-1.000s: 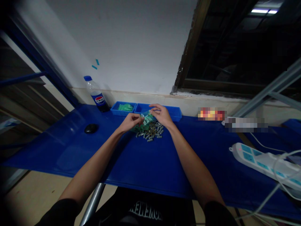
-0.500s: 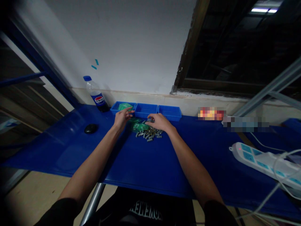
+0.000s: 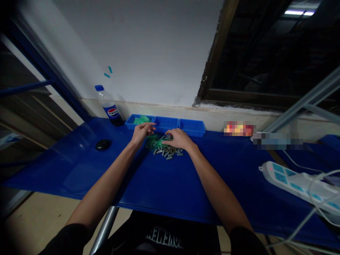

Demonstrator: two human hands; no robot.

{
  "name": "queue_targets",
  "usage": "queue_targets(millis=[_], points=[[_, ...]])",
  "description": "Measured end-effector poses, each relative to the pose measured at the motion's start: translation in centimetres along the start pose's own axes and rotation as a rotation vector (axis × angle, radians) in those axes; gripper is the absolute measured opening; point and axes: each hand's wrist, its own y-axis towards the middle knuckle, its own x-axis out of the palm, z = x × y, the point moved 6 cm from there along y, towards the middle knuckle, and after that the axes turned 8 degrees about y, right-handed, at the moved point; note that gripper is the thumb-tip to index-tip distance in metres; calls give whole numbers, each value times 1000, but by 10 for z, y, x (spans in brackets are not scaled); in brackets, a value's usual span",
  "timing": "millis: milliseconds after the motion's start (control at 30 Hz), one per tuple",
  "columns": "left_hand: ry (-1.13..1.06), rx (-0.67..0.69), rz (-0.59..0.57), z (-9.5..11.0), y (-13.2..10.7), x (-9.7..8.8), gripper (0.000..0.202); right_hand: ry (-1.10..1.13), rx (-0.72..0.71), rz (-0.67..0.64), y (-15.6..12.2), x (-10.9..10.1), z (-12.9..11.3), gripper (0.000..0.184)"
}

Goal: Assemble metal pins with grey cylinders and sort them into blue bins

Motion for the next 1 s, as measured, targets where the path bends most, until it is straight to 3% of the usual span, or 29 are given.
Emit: queue_targets(millis=[100, 233, 533, 833, 1000], points=[[12, 4, -13, 0, 0, 1, 31, -7, -26, -39, -1, 3, -2, 53], [21, 2, -20, -1, 0, 2, 33, 0, -27, -48, 1, 4, -2, 49], [37, 14, -30, -1, -1, 2, 31, 23, -20, -47, 2, 1, -2, 20], [100, -28, -92, -4, -3, 8, 31, 33, -120, 69, 0, -24, -15, 19], [148, 29, -137, 4, -8, 15, 34, 199, -111, 198, -2, -44, -19, 15]])
